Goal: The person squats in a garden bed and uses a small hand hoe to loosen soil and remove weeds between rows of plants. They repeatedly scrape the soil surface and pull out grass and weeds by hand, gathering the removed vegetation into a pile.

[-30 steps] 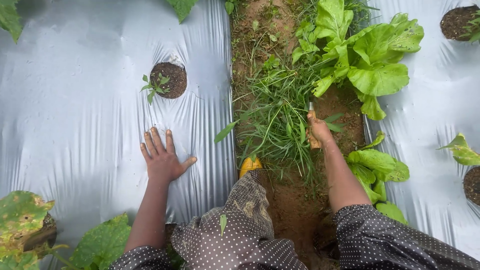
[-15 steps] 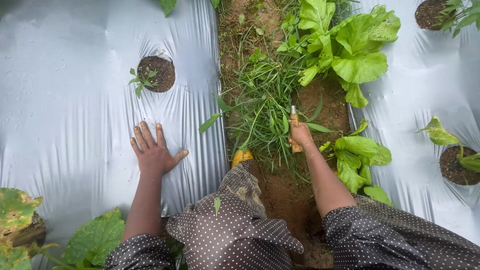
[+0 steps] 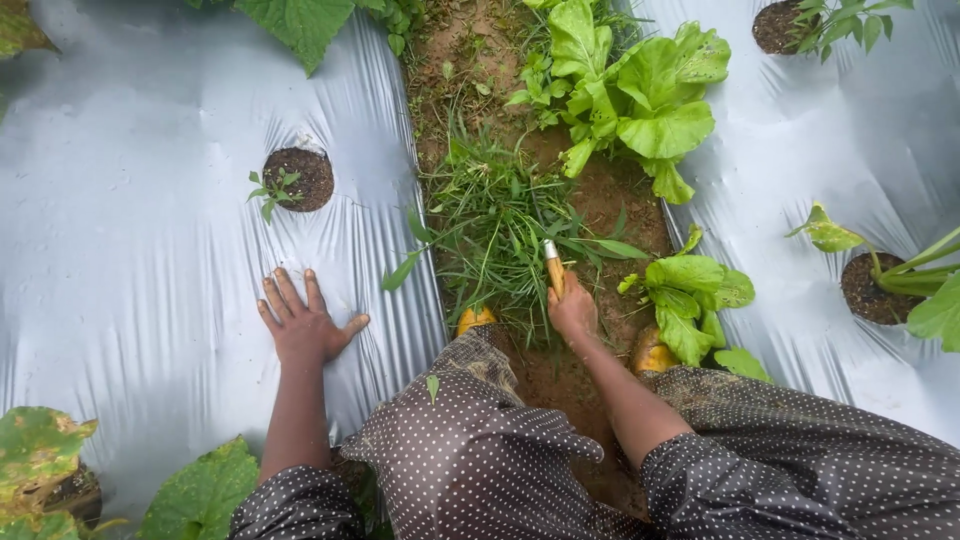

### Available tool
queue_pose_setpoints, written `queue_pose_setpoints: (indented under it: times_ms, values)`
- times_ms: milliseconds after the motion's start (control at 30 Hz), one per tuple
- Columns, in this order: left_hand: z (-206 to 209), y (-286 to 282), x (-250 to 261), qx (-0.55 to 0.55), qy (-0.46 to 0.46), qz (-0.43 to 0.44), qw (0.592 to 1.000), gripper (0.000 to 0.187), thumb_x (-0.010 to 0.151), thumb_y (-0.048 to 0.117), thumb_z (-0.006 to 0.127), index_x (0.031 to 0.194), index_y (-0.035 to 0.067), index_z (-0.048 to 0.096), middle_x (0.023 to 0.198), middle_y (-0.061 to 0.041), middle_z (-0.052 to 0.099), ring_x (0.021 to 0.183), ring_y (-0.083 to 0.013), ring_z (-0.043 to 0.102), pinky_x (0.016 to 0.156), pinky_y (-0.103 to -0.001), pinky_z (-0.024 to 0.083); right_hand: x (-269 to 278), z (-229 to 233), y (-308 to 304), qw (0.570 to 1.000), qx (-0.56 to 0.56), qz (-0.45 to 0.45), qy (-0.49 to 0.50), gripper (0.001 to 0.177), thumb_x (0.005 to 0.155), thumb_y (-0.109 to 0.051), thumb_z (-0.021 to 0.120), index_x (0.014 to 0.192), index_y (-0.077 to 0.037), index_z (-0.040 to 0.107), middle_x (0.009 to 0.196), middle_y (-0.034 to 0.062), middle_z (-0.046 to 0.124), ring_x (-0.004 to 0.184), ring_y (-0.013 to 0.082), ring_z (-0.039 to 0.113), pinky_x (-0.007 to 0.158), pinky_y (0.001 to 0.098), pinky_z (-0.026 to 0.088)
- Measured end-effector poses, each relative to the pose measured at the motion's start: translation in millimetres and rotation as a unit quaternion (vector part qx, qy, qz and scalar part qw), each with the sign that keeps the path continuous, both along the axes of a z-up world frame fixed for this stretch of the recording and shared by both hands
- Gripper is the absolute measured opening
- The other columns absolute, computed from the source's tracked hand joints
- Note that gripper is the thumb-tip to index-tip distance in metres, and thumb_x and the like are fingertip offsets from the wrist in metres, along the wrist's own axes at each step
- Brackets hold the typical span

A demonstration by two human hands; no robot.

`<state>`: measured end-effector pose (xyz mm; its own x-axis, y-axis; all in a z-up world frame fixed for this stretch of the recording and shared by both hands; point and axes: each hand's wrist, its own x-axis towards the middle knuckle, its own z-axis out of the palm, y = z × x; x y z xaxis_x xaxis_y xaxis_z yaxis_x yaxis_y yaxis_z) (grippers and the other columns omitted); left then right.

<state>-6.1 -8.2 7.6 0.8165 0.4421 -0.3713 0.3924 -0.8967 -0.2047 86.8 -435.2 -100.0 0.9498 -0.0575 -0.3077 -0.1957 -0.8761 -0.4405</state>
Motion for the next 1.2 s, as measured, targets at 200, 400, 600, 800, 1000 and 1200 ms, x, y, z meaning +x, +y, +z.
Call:
queue_pose_setpoints:
  times_ms: [200,400,600,800,1000,1200]
  values:
    - [-2.2,1.8,0.3,0.001,0.006,-0.002,1.0,0.132,0.072,0.104,0.032,0.166,0.017,0.0,0.169,-0.024,-0.008,0.154,-0.0452,-0.012,0.12,-0.063,-0.012,-19.2,-24.0,-21.4,0.999,-0.031,0.043,-0.006,0.034,0.098,-0.027,0.048,0.131,-0.02,0.042,0.123,0.0159,0.063,0.097,0.0488,0.07,0.086,0.059,0.058]
    - [6.4,-0.5,2.4,0.0,0.032,-0.001,1.0,0.131,0.074,0.103,0.03,0.165,0.017,-0.005,0.169,-0.023,-0.014,0.154,-0.0444,-0.017,0.119,-0.063,-0.014,-30.7,-54.7,-40.8,0.995,-0.033,0.027,-0.093,0.045,0.095,-0.032,0.054,0.137,-0.022,0.045,0.126,0.0137,0.064,0.1,0.047,0.07,0.084,0.0578,0.059]
    - [-1.1,2.9,0.3,-0.002,0.014,-0.003,1.0,0.132,0.073,0.103,0.032,0.165,0.016,-0.003,0.169,-0.023,-0.012,0.154,-0.0444,-0.017,0.119,-0.064,-0.016,-10.3,-32.1,-45.4,0.984,0.113,-0.125,-0.063,0.036,0.086,-0.026,0.069,0.122,-0.023,0.065,0.106,0.0164,0.07,0.097,0.0473,0.069,0.081,0.0571,0.056]
    - [0.3,2.2,1.7,-0.01,0.018,0.006,1.0,0.131,0.073,0.102,0.033,0.165,0.017,-0.003,0.169,-0.022,-0.013,0.154,-0.0434,-0.018,0.119,-0.062,-0.015,5.3,-97.8,-37.9,0.818,0.452,-0.355,0.023,0.031,0.098,-0.036,0.058,0.097,-0.006,0.069,0.069,0.022,0.066,0.041,0.0296,0.06,0.029,0.0477,0.052]
    - [-2.7,2.4,0.8,-0.002,0.015,0.003,1.0,0.132,0.072,0.104,0.033,0.165,0.017,-0.002,0.169,-0.023,-0.012,0.154,-0.0438,-0.018,0.119,-0.063,-0.016,22.0,-72.1,-12.3,0.711,0.531,-0.454,0.082,0.042,0.106,-0.037,0.041,0.099,0.0,0.058,0.064,0.013,0.058,0.046,0.026,0.059,0.037,0.0422,0.05]
    - [-7.1,4.9,1.4,-0.004,0.018,0.005,1.0,0.134,0.071,0.106,0.031,0.165,0.017,-0.003,0.169,-0.023,-0.013,0.153,-0.0444,-0.019,0.119,-0.063,-0.017,93.9,-68.8,-12.5,0.789,0.449,-0.413,0.067,0.043,0.106,-0.039,0.049,0.104,0.003,0.058,0.072,0.0144,0.063,0.059,0.0286,0.067,0.044,0.0467,0.059]
